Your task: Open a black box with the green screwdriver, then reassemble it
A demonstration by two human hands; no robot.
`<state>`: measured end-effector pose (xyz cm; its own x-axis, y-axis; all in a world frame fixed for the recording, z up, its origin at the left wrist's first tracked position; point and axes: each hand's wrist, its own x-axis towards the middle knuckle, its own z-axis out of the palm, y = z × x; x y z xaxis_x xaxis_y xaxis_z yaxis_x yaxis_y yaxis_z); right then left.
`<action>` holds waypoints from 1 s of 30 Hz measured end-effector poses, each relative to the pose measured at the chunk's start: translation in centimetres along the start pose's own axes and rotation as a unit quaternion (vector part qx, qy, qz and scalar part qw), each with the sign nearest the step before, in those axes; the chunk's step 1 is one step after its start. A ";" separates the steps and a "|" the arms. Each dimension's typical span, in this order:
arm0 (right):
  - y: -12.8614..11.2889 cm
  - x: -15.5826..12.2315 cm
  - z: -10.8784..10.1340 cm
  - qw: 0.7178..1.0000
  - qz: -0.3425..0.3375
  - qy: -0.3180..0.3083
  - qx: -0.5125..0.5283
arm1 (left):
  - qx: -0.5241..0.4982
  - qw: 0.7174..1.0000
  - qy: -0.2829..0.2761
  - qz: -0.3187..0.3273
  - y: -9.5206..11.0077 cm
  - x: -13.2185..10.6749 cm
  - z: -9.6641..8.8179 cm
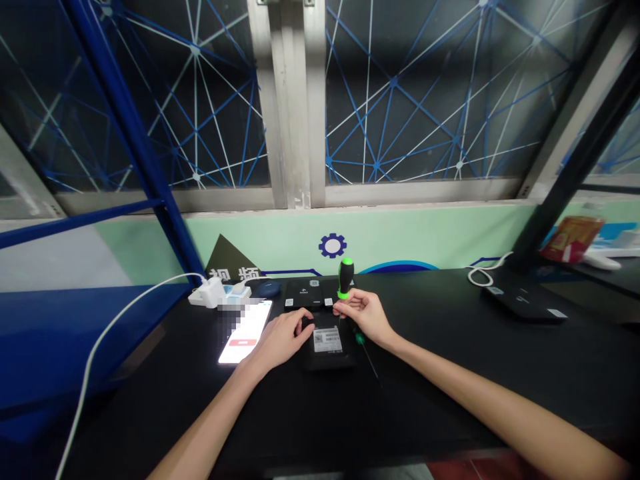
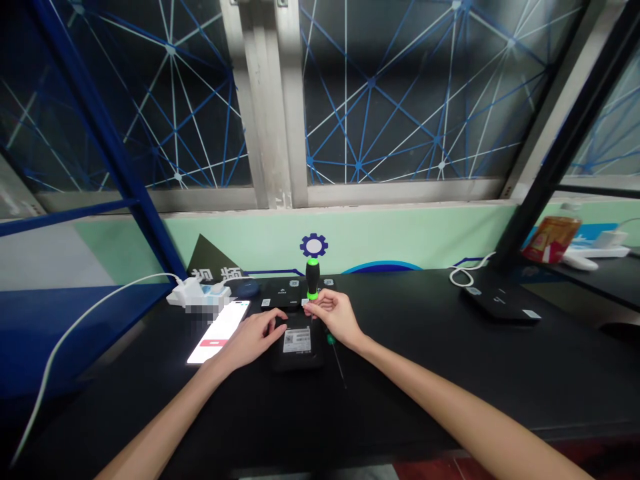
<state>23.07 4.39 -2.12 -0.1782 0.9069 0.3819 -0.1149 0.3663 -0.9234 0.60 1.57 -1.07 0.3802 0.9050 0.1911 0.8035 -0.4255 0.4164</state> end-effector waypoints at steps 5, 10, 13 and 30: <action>0.7 0.0 0.0 1.000 0.004 0.000 0.008 | -0.004 0.996 -0.060 -0.072 0.4 0.5 -0.6; 1.1 -0.1 -0.2 1.000 0.003 0.005 0.000 | 0.020 0.987 -0.097 -0.130 0.9 2.4 -1.6; 1.0 -0.2 -0.1 1.000 -0.001 0.015 -0.021 | 0.008 0.972 -0.168 -0.165 0.7 4.8 -2.0; 0.8 -0.2 -0.2 0.998 -0.040 0.045 -0.020 | 0.003 0.974 -0.227 -0.015 0.3 5.2 -2.8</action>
<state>23.22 4.60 -2.98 -0.0821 0.8885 0.4515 -0.0853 0.4451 -0.8914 1.53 6.21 2.58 0.5192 0.8218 -0.2347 0.8196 -0.4009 0.4094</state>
